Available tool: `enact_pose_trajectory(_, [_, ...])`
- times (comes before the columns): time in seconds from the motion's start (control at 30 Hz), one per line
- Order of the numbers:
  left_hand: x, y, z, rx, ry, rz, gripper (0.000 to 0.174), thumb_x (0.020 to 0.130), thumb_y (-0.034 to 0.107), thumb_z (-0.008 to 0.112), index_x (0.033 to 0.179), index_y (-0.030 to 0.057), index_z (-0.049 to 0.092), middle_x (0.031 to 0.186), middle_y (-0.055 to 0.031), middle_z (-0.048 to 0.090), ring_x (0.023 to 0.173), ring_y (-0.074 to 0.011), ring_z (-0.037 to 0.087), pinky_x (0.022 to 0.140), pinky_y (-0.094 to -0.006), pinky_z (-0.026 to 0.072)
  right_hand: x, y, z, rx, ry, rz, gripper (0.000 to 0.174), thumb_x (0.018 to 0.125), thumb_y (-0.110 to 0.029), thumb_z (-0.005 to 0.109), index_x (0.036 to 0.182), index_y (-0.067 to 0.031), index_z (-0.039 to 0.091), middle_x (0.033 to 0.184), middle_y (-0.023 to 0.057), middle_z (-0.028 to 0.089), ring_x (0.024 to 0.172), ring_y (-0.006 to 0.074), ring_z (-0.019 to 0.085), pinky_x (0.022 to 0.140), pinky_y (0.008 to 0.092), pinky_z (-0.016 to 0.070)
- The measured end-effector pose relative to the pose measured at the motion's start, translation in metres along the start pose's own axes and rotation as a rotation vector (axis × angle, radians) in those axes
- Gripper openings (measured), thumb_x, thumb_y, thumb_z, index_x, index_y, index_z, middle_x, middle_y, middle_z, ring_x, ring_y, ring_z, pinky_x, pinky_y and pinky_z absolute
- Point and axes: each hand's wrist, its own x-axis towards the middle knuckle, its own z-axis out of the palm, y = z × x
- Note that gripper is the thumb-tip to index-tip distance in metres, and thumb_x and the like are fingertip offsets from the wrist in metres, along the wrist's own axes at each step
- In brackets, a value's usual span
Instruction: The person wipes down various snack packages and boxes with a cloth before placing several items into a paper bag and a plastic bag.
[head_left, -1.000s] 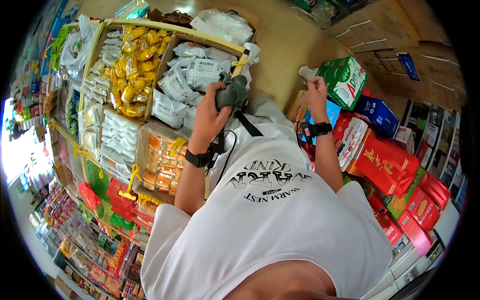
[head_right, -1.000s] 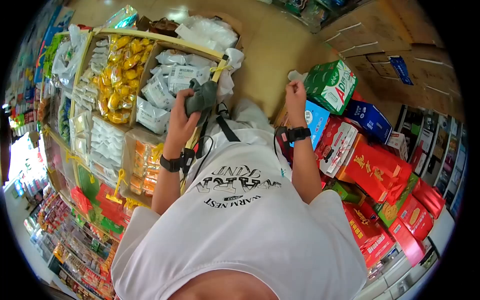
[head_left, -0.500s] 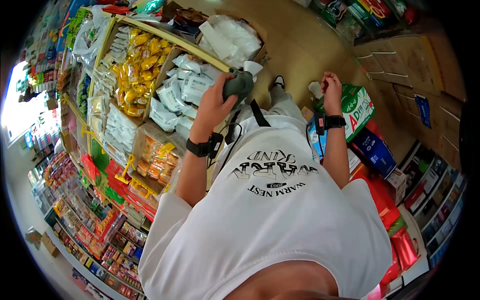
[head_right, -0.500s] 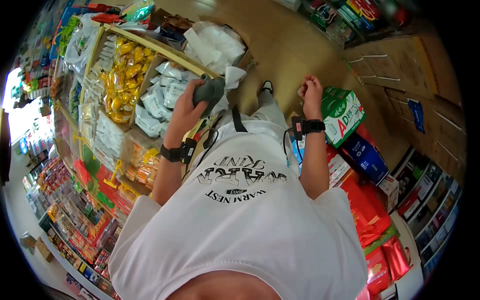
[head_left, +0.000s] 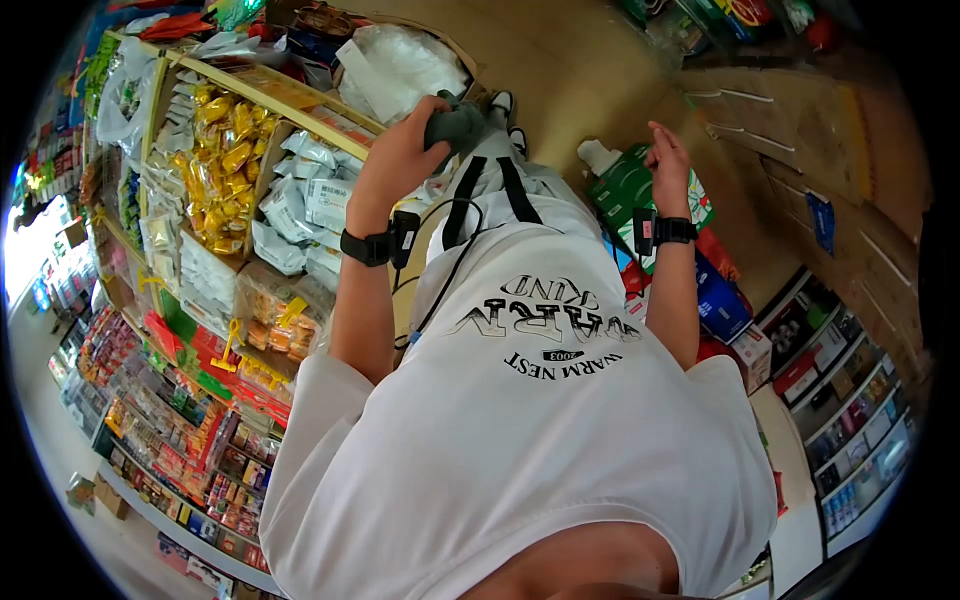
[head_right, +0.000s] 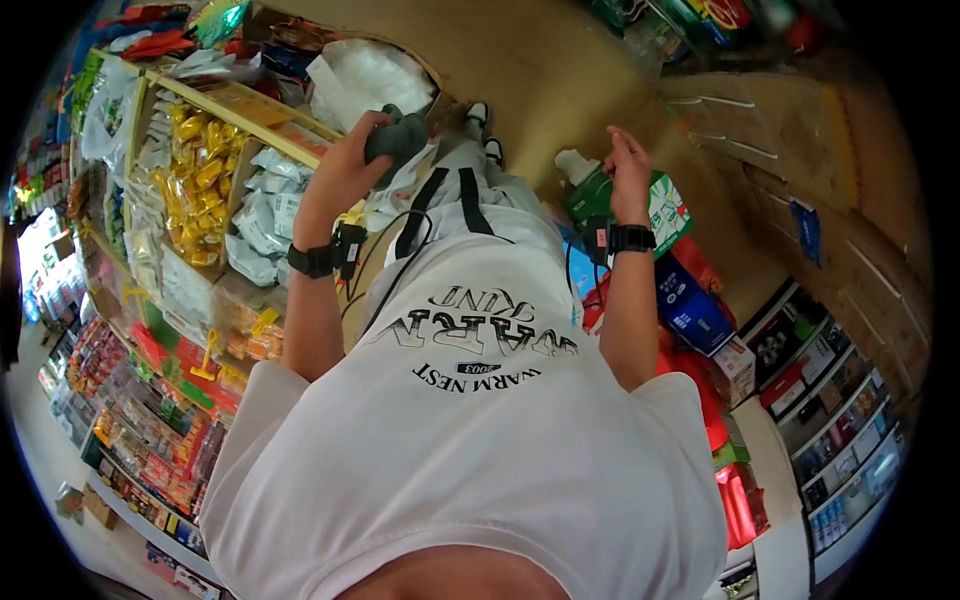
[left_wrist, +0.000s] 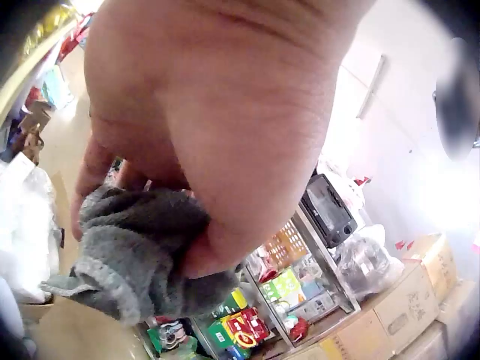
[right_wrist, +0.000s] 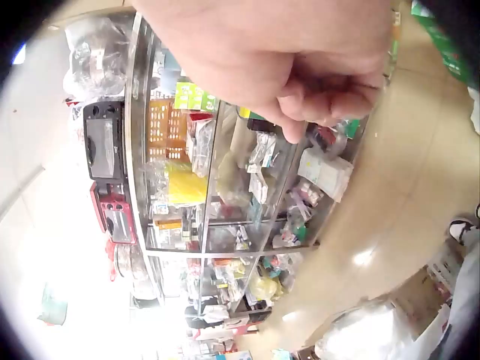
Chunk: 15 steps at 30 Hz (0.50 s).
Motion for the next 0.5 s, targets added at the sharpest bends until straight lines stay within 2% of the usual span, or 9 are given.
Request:
enact_pose_trajectory(0.03, [0.013, -0.004, -0.001, -0.017, 0.006, -0.007, 0.045, 0.083, 0.009, 0.063, 0.126, 0.0103, 0.049, 0.099, -0.0228, 0.065, 0.094, -0.0427, 0.064, 0.080, -0.0427, 0.0498, 0.009, -0.006, 0.006, -0.018, -0.006, 0.001, 0.022, 0.098, -0.024, 0.063, 0.104, -0.0023, 0.067, 0.065, -0.0038, 0.044, 0.058, 0.0079, 0.041, 0.056, 0.0245, 0.0338])
enact_pose_trajectory(0.13, [0.052, -0.014, -0.005, -0.017, -0.003, 0.018, 0.042, 0.084, 0.010, 0.062, 0.125, 0.0085, 0.050, 0.102, -0.0226, 0.067, 0.094, -0.0425, 0.064, 0.082, -0.0438, 0.0496, 0.040, -0.027, 0.029, -0.093, -0.035, 0.031, 0.028, 0.096, -0.031, 0.067, 0.091, -0.0041, 0.064, 0.065, -0.0030, 0.045, 0.060, 0.0080, 0.043, 0.056, 0.0253, 0.0345])
enact_pose_trajectory(0.23, [0.091, -0.017, -0.017, -0.081, 0.000, 0.001, 0.043, 0.083, 0.011, 0.063, 0.124, 0.0091, 0.050, 0.099, -0.0227, 0.067, 0.092, -0.0426, 0.064, 0.080, -0.0446, 0.0497, 0.073, -0.063, 0.059, -0.050, -0.087, 0.074, 0.027, 0.098, -0.030, 0.065, 0.086, -0.0061, 0.060, 0.067, -0.0018, 0.049, 0.062, 0.0086, 0.046, 0.058, 0.0263, 0.0365])
enact_pose_trajectory(0.27, [0.103, -0.015, -0.024, -0.089, -0.046, -0.079, 0.044, 0.083, 0.012, 0.064, 0.124, 0.0099, 0.050, 0.096, -0.0230, 0.067, 0.091, -0.0426, 0.064, 0.079, -0.0453, 0.0497, 0.088, -0.077, 0.074, -0.067, -0.100, 0.059, 0.027, 0.098, -0.030, 0.065, 0.086, -0.0061, 0.060, 0.067, -0.0018, 0.049, 0.062, 0.0086, 0.046, 0.058, 0.0263, 0.0365])
enact_pose_trajectory(0.33, [0.120, -0.018, -0.034, -0.116, -0.016, -0.072, 0.043, 0.084, 0.012, 0.065, 0.124, 0.0101, 0.049, 0.095, -0.0232, 0.067, 0.090, -0.0427, 0.064, 0.079, -0.0454, 0.0497, 0.106, -0.098, 0.092, -0.021, -0.135, 0.136, 0.021, 0.100, -0.026, 0.061, 0.095, -0.0056, 0.064, 0.071, -0.0005, 0.054, 0.067, 0.0097, 0.051, 0.062, 0.0264, 0.0414])
enact_pose_trajectory(0.37, [0.130, -0.020, -0.042, -0.113, 0.003, -0.053, 0.043, 0.084, 0.012, 0.065, 0.124, 0.0103, 0.049, 0.095, -0.0234, 0.067, 0.090, -0.0427, 0.064, 0.078, -0.0456, 0.0496, 0.120, -0.109, 0.104, -0.038, -0.160, 0.129, 0.021, 0.100, -0.026, 0.061, 0.095, -0.0056, 0.064, 0.071, -0.0005, 0.054, 0.067, 0.0097, 0.051, 0.062, 0.0264, 0.0414])
enact_pose_trajectory(0.43, [0.142, -0.024, -0.056, -0.122, 0.048, -0.070, 0.043, 0.084, 0.013, 0.066, 0.123, 0.0100, 0.049, 0.093, -0.0230, 0.066, 0.089, -0.0424, 0.064, 0.078, -0.0455, 0.0493, 0.145, -0.125, 0.124, -0.133, -0.270, 0.111, 0.018, 0.101, -0.021, 0.058, 0.109, -0.0063, 0.065, 0.079, 0.0010, 0.060, 0.072, 0.0113, 0.057, 0.066, 0.0267, 0.0465])
enact_pose_trajectory(0.5, [0.151, -0.027, -0.072, -0.174, 0.138, -0.032, 0.042, 0.084, 0.013, 0.066, 0.123, 0.0099, 0.048, 0.092, -0.0225, 0.066, 0.089, -0.0420, 0.063, 0.077, -0.0454, 0.0489, 0.169, -0.143, 0.145, -0.169, -0.283, 0.122, 0.020, 0.100, -0.019, 0.058, 0.114, -0.0067, 0.064, 0.083, 0.0012, 0.061, 0.075, 0.0117, 0.059, 0.068, 0.0270, 0.0479])
